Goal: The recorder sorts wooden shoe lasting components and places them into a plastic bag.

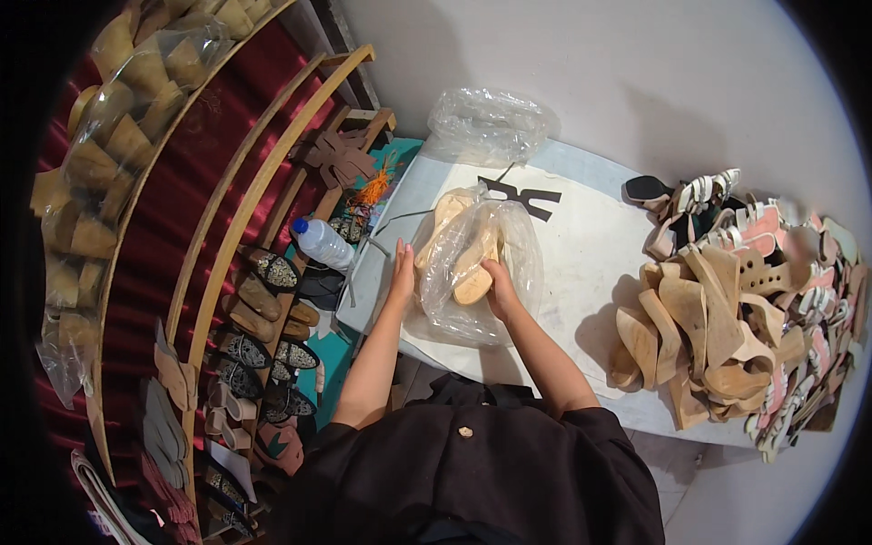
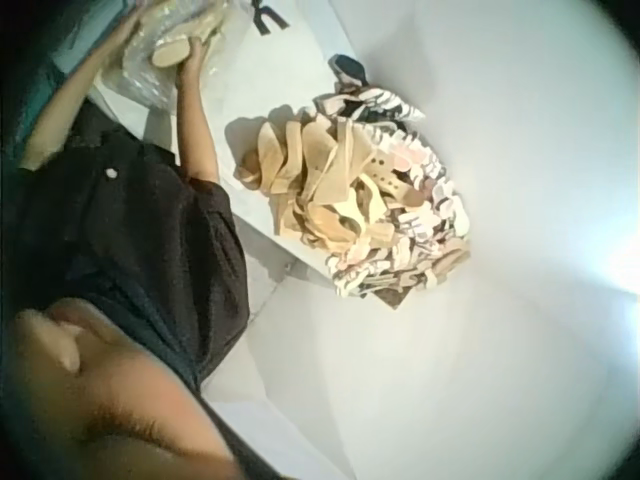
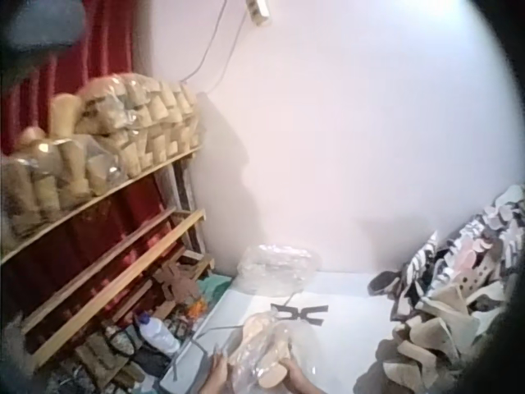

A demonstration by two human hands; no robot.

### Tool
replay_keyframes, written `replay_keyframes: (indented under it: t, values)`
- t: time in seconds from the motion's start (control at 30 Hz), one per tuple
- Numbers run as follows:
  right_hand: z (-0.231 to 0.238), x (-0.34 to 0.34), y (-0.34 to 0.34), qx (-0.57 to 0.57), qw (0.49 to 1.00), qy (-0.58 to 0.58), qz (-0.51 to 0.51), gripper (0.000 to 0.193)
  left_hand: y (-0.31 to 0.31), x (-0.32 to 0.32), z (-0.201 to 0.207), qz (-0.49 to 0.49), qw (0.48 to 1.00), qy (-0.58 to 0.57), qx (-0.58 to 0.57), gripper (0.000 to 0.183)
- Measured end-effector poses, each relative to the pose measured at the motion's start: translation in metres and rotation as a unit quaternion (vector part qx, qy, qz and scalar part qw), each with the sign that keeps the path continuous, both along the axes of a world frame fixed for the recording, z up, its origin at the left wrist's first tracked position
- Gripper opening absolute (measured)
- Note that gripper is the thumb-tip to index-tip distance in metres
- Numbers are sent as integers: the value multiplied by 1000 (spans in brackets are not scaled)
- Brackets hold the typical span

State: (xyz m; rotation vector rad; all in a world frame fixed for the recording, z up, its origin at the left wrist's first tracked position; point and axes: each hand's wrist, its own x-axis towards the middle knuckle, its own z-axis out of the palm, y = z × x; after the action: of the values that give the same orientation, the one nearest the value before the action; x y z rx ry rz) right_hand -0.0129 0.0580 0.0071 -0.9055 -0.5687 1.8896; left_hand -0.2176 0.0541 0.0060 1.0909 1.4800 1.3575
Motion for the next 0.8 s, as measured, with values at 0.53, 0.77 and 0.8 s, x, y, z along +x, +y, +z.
replay_keyframes:
  t: [0.53, 0.77, 0.8]
  values:
    - [-10, 3, 2, -9, 1000, 11, -20, 54, 37, -5, -16, -254, 945, -115, -169, 62]
    - [-2, -22, -6, 37, 999, -8, 16, 55, 49, -67, -51, -37, 996, -33, -68, 72]
    - [-11, -14, -4, 34, 999, -22, 4, 56, 49, -51, -32, -54, 995, -36, -73, 72]
